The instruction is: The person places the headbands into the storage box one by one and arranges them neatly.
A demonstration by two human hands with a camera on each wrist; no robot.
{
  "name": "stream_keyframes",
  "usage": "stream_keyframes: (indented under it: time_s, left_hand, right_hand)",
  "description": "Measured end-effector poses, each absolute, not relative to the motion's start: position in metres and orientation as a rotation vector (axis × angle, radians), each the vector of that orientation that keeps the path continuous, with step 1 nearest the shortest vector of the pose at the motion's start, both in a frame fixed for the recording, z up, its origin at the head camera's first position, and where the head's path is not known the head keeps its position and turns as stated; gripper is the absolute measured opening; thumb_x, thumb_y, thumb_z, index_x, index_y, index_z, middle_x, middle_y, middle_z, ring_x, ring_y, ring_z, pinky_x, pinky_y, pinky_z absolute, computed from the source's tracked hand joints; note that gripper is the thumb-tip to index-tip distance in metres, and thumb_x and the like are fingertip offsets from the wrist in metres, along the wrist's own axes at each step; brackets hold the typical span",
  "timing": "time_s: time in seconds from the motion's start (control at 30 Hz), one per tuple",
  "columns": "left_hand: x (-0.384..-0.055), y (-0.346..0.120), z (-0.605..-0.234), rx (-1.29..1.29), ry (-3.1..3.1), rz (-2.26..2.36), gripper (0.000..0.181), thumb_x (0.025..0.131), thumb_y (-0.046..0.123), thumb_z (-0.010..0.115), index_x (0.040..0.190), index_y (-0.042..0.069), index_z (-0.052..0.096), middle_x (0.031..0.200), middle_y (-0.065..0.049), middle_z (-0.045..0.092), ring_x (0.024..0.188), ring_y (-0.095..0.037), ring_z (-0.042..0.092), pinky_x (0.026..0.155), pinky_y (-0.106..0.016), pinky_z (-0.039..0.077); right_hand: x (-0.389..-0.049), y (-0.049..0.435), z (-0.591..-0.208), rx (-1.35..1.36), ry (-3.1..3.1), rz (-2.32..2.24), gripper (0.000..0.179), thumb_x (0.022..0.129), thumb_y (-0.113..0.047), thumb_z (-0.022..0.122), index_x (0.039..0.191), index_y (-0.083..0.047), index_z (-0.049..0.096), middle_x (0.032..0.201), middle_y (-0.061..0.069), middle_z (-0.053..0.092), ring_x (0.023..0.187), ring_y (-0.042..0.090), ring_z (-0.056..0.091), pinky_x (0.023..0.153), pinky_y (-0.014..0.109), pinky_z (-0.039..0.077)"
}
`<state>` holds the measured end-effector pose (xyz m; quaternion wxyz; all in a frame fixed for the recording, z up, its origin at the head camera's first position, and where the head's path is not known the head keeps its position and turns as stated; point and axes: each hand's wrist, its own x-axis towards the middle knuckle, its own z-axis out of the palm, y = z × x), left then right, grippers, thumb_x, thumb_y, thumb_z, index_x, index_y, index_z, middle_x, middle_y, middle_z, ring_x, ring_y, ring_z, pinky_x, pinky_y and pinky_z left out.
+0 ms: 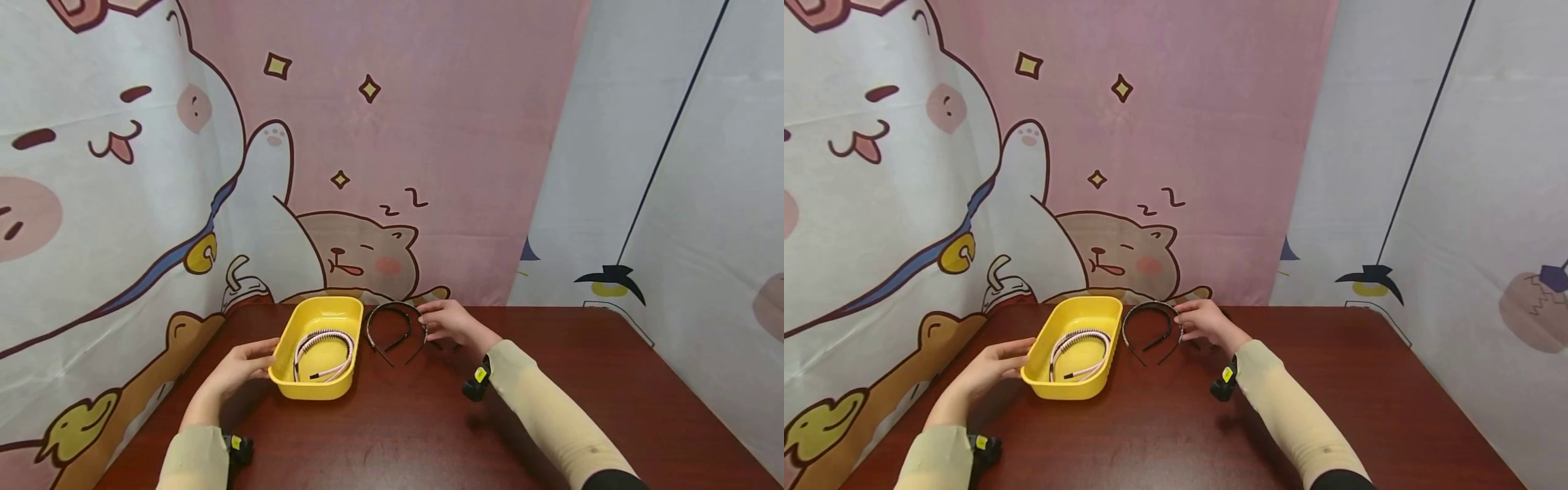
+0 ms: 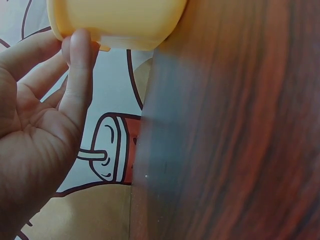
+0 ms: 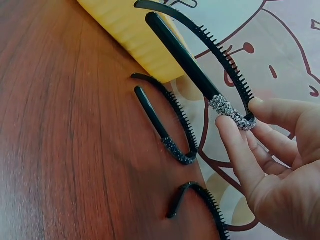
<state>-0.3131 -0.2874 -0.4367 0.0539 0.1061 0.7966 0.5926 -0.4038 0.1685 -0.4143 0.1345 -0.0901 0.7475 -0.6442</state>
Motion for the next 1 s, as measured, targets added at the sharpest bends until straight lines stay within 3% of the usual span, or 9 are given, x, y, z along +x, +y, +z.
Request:
stream_keyframes:
  time_s: [0.2,0.33,0.57,1.0]
  left_hand:
    - [-0.312,-0.288,-0.436,0.311,2.419,1.802,0.054,0.095,0.007,0.06,0.141,-0.011,0.039,0.136,-0.033,0.047,0.097,-0.029,0.066,0.079,-0.035,0.056]
    - [-0.312,-0.289,-0.436,0.302,2.419,1.805,0.054,0.095,0.007,0.06,0.141,-0.011,0.04,0.136,-0.032,0.047,0.097,-0.029,0.066,0.08,-0.036,0.056]
    - [-0.313,-0.288,-0.435,0.31,2.427,1.788,0.055,0.095,0.01,0.062,0.141,-0.01,0.041,0.136,-0.031,0.048,0.097,-0.03,0.066,0.081,-0.038,0.056]
    - [-0.315,-0.29,-0.437,0.32,2.44,1.783,0.054,0.094,0.01,0.062,0.14,-0.01,0.042,0.136,-0.031,0.049,0.097,-0.03,0.066,0.079,-0.035,0.056]
  right_hand:
    - [-0.404,0.159,-0.408,-0.241,2.156,-1.879,0.044,0.089,-0.005,0.065,0.131,0.005,0.056,0.119,0.02,0.058,0.088,0.023,0.063,0.07,0.037,0.058]
    - [-0.403,0.154,-0.403,-0.24,2.147,-1.892,0.043,0.089,-0.004,0.064,0.13,0.005,0.056,0.119,0.019,0.057,0.088,0.023,0.062,0.069,0.037,0.058]
    - [-0.402,0.145,-0.398,-0.27,2.13,-1.911,0.043,0.089,-0.002,0.064,0.13,0.007,0.055,0.097,0.01,0.061,0.08,0.02,0.061,0.066,0.035,0.058]
    - [-0.403,0.123,-0.396,-0.244,2.142,-1.903,0.04,0.089,-0.002,0.064,0.128,0.006,0.057,0.102,0.015,0.063,0.078,0.021,0.062,0.066,0.037,0.058]
